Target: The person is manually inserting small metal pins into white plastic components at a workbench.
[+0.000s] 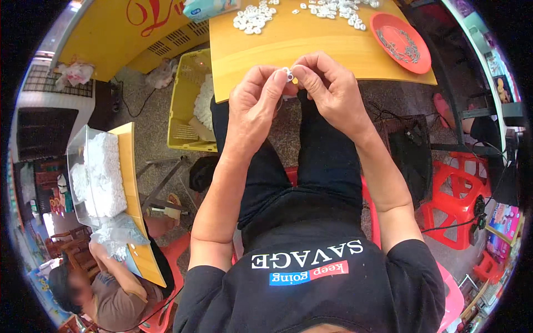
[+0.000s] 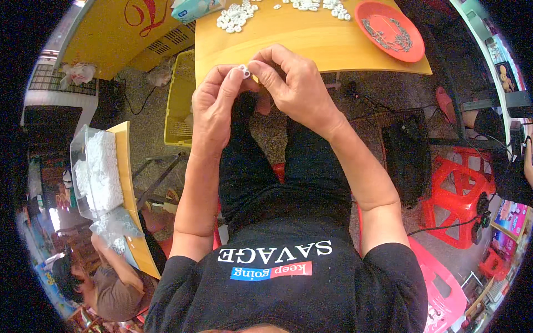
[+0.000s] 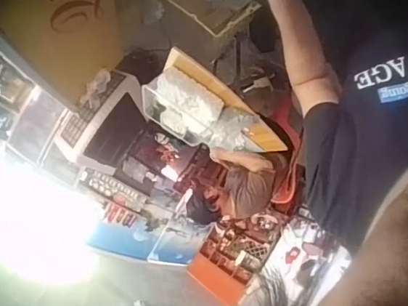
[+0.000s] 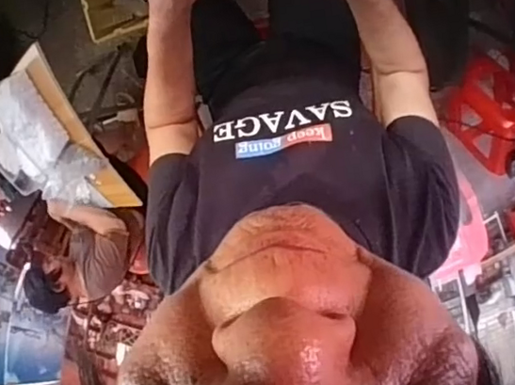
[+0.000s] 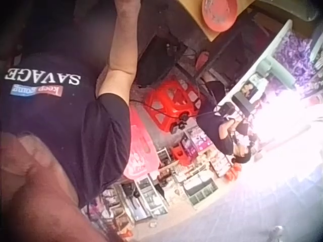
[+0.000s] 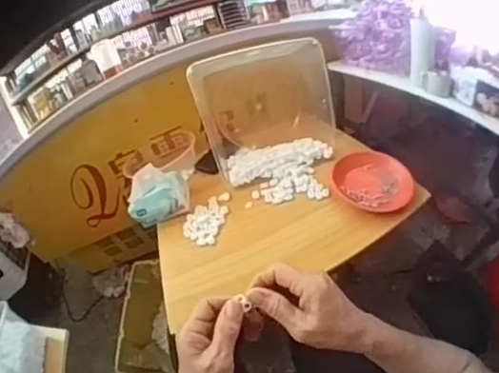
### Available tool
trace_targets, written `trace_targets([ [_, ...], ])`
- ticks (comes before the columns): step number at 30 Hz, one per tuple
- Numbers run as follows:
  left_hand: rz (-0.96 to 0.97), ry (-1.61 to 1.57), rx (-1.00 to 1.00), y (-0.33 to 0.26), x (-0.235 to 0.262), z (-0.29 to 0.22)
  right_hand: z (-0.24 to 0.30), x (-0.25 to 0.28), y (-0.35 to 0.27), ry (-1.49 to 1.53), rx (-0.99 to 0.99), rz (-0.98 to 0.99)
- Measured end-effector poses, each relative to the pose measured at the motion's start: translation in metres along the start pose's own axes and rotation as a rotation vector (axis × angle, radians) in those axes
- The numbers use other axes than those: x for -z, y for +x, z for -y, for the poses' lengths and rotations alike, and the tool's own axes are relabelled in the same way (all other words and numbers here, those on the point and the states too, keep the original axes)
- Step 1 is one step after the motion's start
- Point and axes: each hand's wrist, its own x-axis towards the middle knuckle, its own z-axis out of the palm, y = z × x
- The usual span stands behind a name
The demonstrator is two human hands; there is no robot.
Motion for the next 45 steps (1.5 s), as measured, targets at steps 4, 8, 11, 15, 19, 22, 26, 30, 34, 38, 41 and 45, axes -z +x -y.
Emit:
trace_targets([
  [4, 0.007, 0.160, -0.042, 0.000, 0.000, -0.003, -0.010, -0.001, 0.001, -0.250, 0.269, -0.087],
  [8, 0.018, 0.234, -0.015, 0.004, 0.005, 0.000, -0.019, -0.006, 0.000, -0.171, 0.124, -0.097],
  [11, 0.037, 0.192, 0.054, 0.011, 0.006, 0.009, -0.030, -0.005, 0.001, -0.040, 0.016, -0.072],
  [15, 0.029, 0.060, 0.165, 0.009, 0.005, 0.015, -0.040, 0.007, -0.002, 0.290, -0.307, -0.017],
  [19, 0.006, 0.010, 0.172, 0.007, 0.003, 0.017, -0.039, 0.019, -0.005, 0.655, -0.423, 0.016],
  [22, 0.037, 0.012, 0.120, 0.006, 0.002, 0.014, -0.030, 0.019, -0.009, 0.656, -0.399, 0.021],
  [26, 0.070, -0.002, 0.083, 0.003, 0.002, 0.012, -0.028, 0.020, -0.012, 0.580, -0.319, -0.032],
  [30, 0.057, -0.010, 0.069, 0.000, 0.002, 0.012, -0.028, 0.015, -0.015, 0.558, -0.279, -0.099],
  [34, 0.062, 0.000, 0.050, -0.002, 0.002, 0.016, -0.028, 0.014, -0.019, 0.531, -0.265, -0.117],
  [38, 0.061, 0.004, 0.053, -0.003, -0.002, 0.015, -0.026, 0.013, -0.021, 0.506, -0.224, -0.124],
  [41, 0.056, 0.015, 0.043, -0.003, -0.004, 0.016, -0.026, 0.012, -0.023, 0.489, -0.211, -0.136],
  [45, 0.032, 0.025, 0.028, -0.003, -0.006, 0.018, -0.028, 0.010, -0.024, 0.480, -0.201, -0.157],
])
